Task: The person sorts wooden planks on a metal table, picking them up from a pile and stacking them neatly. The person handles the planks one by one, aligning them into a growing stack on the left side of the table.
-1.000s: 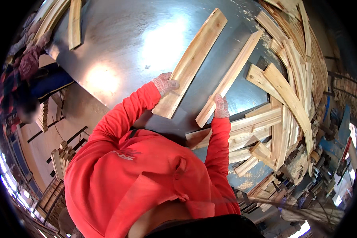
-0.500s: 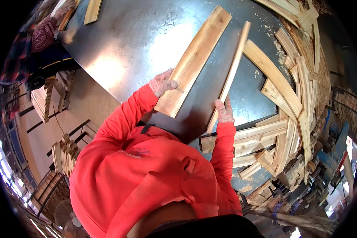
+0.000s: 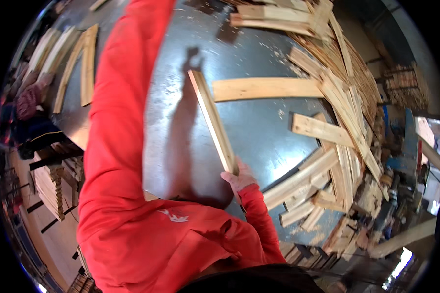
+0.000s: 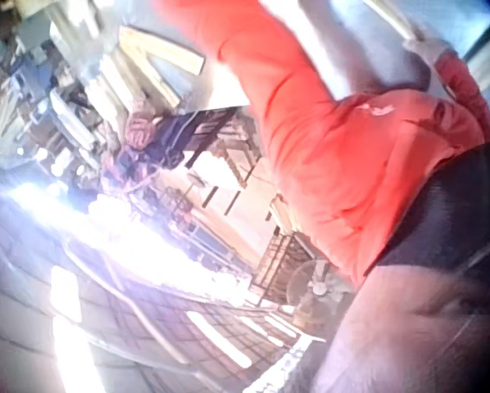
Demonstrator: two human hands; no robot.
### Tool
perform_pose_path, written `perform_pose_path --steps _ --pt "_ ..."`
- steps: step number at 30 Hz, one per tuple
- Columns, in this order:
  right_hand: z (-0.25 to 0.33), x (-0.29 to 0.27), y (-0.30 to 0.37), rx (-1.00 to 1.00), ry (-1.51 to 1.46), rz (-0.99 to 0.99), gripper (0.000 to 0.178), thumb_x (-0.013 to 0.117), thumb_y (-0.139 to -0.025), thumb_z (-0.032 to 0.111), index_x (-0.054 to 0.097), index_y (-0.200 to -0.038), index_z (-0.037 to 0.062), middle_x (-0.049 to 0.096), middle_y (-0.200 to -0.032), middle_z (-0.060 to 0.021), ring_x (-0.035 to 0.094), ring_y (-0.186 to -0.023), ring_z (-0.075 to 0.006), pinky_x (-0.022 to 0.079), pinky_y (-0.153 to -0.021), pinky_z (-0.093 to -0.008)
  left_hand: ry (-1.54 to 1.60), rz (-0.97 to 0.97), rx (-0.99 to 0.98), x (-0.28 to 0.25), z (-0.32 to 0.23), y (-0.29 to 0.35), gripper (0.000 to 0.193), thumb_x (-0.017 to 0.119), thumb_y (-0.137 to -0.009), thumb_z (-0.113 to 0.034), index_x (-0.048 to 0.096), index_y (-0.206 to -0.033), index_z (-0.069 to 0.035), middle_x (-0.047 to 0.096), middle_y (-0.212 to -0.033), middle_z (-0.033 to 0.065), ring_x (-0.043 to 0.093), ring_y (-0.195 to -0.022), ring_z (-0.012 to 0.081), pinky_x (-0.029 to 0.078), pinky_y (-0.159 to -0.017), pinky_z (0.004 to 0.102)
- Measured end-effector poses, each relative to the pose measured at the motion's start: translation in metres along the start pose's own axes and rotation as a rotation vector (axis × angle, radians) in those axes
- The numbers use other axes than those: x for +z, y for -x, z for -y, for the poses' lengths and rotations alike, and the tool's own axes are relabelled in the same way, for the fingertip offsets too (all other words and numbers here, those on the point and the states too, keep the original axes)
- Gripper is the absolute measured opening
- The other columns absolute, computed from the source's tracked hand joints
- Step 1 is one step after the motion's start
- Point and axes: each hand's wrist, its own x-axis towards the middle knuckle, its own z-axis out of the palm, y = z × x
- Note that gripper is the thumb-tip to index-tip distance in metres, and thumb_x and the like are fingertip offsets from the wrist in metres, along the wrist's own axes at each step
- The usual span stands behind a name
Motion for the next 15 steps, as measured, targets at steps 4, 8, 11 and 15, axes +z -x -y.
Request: perform_pose_path --steps 4,8,11,15 --pt "-0.046 0.009 -0.009 0.049 -0.550 0.256 0.069 0.064 -0.085 0.052 0.052 -0.132 0.0037 0.061 -0.106 -0.0041 0.055 -0.093 -0.0162 0.047 -0.080 -0.0322 0.172 0.114 -0.353 0.002 0.018 0.102 0.081 0.066 -0.086 -0.037 0.027 -0.142 0.007 0.057 -0.124 0.0279 0.056 -0.118 0.0320 0.044 -0.097 0.0441" --pt "0.003 0.005 -0.039 0.121 -0.423 0.704 0.063 0.051 -0.091 0.060 0.064 -0.096 -0.0012 0.067 -0.084 -0.0077 0.062 -0.078 -0.0195 0.050 -0.079 -0.0317 0.029 0.600 -0.563 0.083 0.085 0.359 0.096 0.074 -0.078 -0.037 0.020 -0.147 0.003 0.040 -0.140 0.0297 0.043 -0.129 0.0352 0.033 -0.110 0.0419" --pt "0.050 -0.061 -0.100 -0.293 0.688 0.123 0.072 0.053 -0.085 0.062 0.052 -0.132 0.0070 0.052 -0.136 -0.0163 0.050 -0.123 -0.0348 0.041 -0.101 -0.0445 -0.106 0.445 -0.643 0.092 0.019 0.403 0.102 0.080 -0.071 -0.020 0.016 -0.147 0.000 0.056 -0.118 0.0203 0.058 -0.107 0.0290 0.050 -0.089 0.0364" --pt "0.093 -0.176 -0.203 -0.422 1.495 -0.314 0.092 0.076 -0.073 0.043 0.032 -0.147 0.0130 0.035 -0.149 -0.0134 0.028 -0.141 -0.0306 0.022 -0.113 -0.0439 0.354 0.672 -0.942 0.077 0.022 0.395 0.075 0.075 -0.071 -0.015 0.038 -0.135 -0.001 0.063 -0.106 0.0139 0.063 -0.086 0.0235 0.053 -0.074 0.0325"
